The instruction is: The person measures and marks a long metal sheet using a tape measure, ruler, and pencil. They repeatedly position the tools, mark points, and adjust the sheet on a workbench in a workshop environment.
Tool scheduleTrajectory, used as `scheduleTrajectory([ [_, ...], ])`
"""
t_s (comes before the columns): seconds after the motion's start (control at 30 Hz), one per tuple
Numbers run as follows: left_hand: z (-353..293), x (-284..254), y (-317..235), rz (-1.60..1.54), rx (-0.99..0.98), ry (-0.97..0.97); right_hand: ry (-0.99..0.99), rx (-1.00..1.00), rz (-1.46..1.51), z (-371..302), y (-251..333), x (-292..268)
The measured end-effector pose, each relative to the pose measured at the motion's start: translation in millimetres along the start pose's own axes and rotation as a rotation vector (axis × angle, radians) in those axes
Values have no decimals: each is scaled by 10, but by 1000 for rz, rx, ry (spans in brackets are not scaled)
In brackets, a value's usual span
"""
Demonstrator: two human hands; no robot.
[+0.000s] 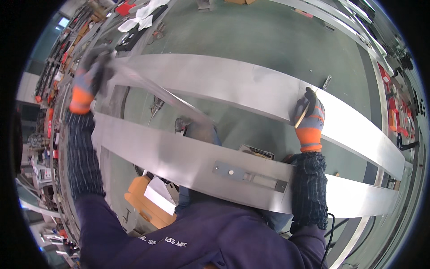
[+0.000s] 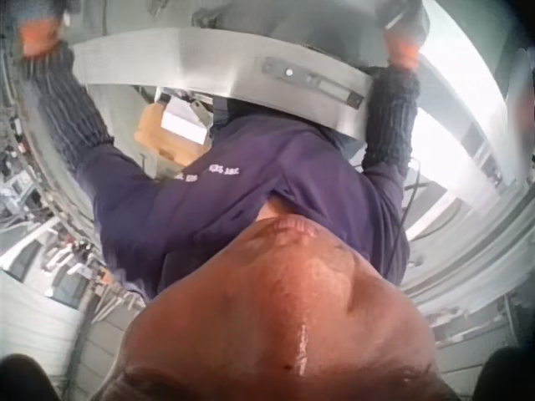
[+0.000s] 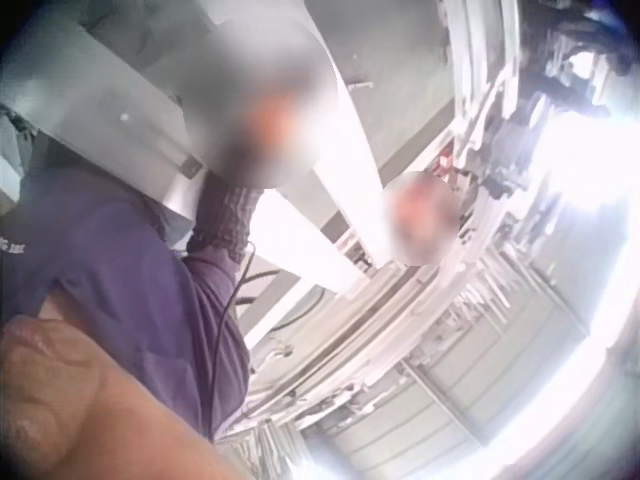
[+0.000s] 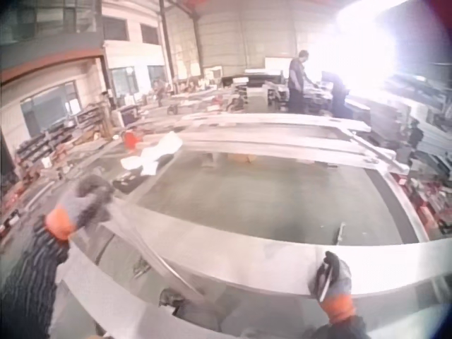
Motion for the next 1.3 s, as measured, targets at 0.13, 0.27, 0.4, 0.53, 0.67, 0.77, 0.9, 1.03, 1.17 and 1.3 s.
scheduleTrajectory([
  [0.13,1328,1484,322,-469,-252,321,-17,-54,-83,46,31,-42],
  [0.27,1893,2495,111,-402,-291,513,17,-13,-18,56,41,-39],
  [0.4,1901,3085,165,-156,-288,536,26,0,-37,69,42,-17],
  [0.53,1704,3285,183,-224,-213,492,-21,4,-26,94,12,-23],
  [0.67,1616,3333,232,-254,-135,419,20,40,12,93,-2,-1],
  [0.77,1439,3276,256,-77,-91,394,10,-9,-67,71,-19,15],
  [0.9,1456,3284,248,33,-79,430,-4,-46,-141,82,-6,51],
  [1.03,1366,3286,380,-88,25,212,17,-30,-195,77,14,99],
  [1.17,1461,3306,277,-55,63,250,14,-20,-211,98,-11,85],
  [1.3,1432,3315,331,-61,132,198,1,-61,-195,139,97,82],
])
Point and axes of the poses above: each hand's wrist, its own z-axis towards the middle knuckle, its own x-axis out of the palm, y = z × x, the point moved 6 cm from there along z, towards the middle knuckle, and after that the axes turned 11 degrees about -z, right-handed, at the moved point
